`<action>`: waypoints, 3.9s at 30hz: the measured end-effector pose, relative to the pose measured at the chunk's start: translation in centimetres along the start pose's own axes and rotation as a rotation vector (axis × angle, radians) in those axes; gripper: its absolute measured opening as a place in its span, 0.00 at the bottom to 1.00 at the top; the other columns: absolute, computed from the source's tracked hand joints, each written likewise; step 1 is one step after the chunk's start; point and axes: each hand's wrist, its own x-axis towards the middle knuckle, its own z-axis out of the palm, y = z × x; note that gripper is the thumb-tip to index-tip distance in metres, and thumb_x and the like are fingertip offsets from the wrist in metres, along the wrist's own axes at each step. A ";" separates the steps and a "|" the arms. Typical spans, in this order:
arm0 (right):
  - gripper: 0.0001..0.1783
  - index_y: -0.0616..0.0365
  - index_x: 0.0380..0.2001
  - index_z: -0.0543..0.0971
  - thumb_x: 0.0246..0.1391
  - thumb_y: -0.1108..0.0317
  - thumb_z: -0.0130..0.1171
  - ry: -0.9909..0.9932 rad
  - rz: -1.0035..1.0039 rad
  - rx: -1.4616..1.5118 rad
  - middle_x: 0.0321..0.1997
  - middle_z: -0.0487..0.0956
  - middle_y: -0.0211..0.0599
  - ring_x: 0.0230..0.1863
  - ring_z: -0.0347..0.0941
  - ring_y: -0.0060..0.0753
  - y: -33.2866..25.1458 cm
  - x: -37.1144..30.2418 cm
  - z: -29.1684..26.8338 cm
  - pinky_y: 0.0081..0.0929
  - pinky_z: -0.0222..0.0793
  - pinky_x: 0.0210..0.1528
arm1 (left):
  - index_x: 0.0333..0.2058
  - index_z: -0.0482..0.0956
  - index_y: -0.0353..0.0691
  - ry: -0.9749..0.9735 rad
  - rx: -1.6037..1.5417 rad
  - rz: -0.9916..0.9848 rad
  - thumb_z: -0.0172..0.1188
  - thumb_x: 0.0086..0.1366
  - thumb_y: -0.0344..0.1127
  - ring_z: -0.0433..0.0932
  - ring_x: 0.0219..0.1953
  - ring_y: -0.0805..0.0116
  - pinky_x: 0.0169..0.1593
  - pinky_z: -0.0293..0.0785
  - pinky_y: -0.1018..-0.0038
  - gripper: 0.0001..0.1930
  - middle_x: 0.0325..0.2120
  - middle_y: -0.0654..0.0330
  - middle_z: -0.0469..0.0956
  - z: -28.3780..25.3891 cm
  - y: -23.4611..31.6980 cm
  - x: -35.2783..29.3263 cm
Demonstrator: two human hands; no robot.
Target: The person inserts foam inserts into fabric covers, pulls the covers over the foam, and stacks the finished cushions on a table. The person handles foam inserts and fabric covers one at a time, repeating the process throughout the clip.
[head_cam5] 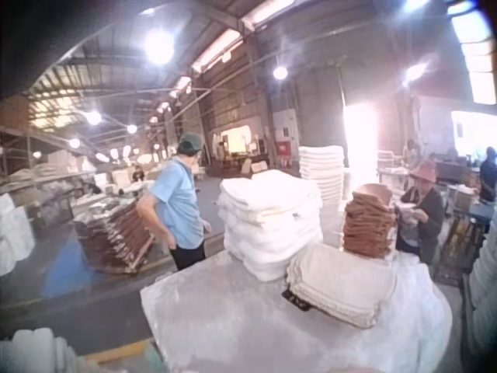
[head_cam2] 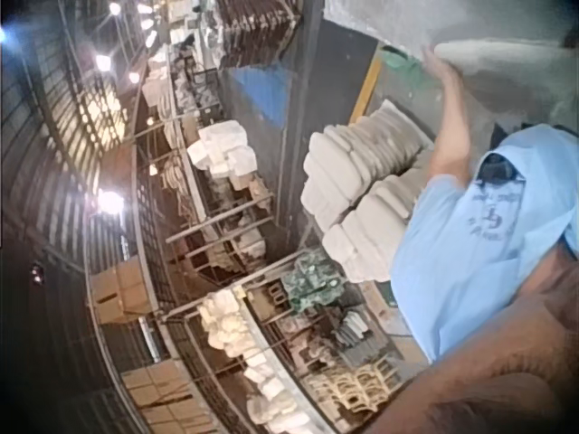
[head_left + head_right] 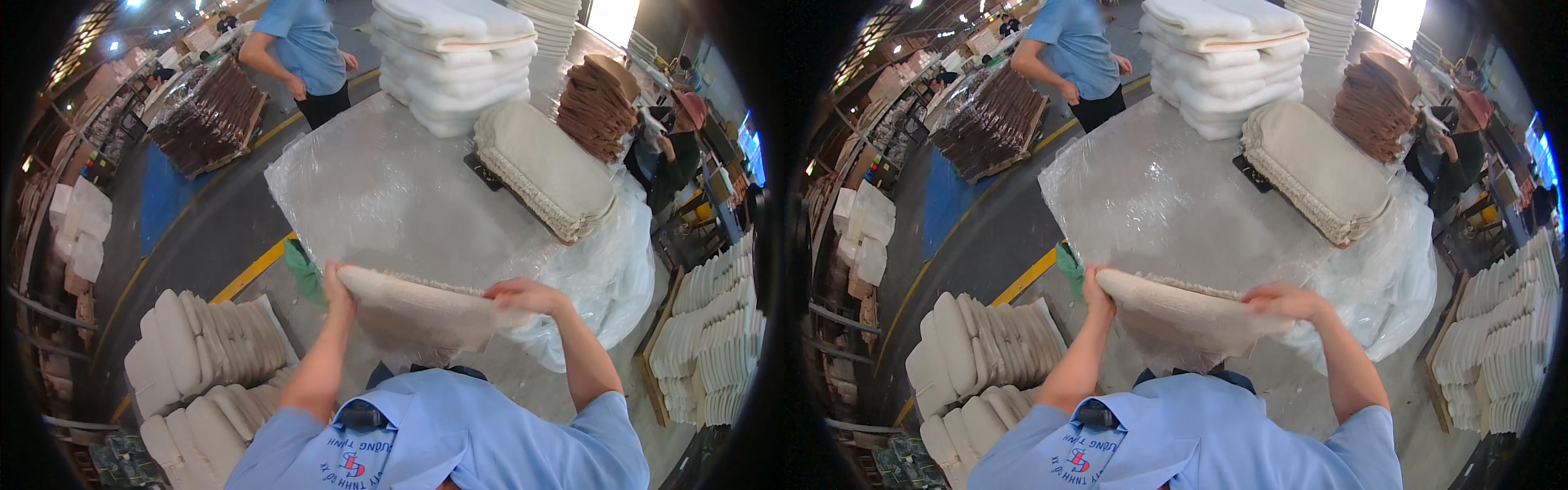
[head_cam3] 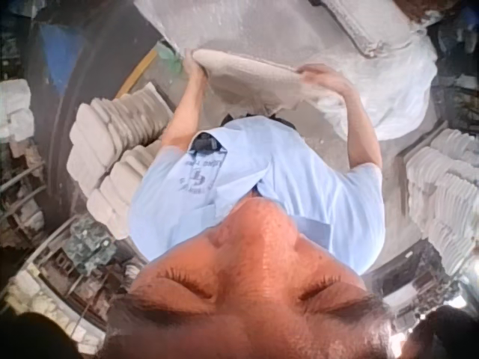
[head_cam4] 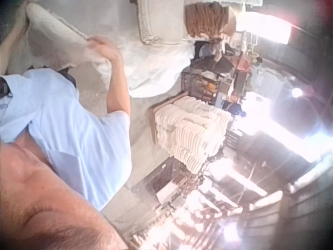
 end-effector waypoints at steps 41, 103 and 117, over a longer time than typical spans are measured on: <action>0.26 0.63 0.64 0.71 0.65 0.67 0.63 1.471 0.116 1.375 0.59 0.81 0.48 0.56 0.80 0.47 4.5 0.8 33.1 0.49 0.78 0.57 | 0.48 0.80 0.36 -1.488 1.365 -0.346 0.57 0.76 0.51 0.81 0.41 0.64 0.48 0.78 0.65 0.20 0.37 0.56 0.84 6.4 -6.0 -5.1; 0.31 0.50 0.68 0.72 0.71 0.45 0.52 1.116 0.140 1.933 0.65 0.80 0.38 0.64 0.75 0.51 15.4 0.2 31.8 0.56 0.72 0.66 | 0.44 0.83 0.37 -1.471 1.720 0.097 0.60 0.70 0.58 0.82 0.49 0.40 0.51 0.77 0.50 0.26 0.43 0.40 0.84 7.5 -11.2 -6.7; 0.35 0.55 0.61 0.78 0.66 0.36 0.59 1.139 0.638 1.147 0.44 0.82 0.37 0.42 0.80 0.39 14.2 -9.7 18.8 0.40 0.78 0.48 | 0.50 0.83 0.34 -1.179 1.832 -0.099 0.67 0.64 0.56 0.83 0.50 0.45 0.53 0.77 0.56 0.29 0.47 0.42 0.84 -3.8 -0.9 2.6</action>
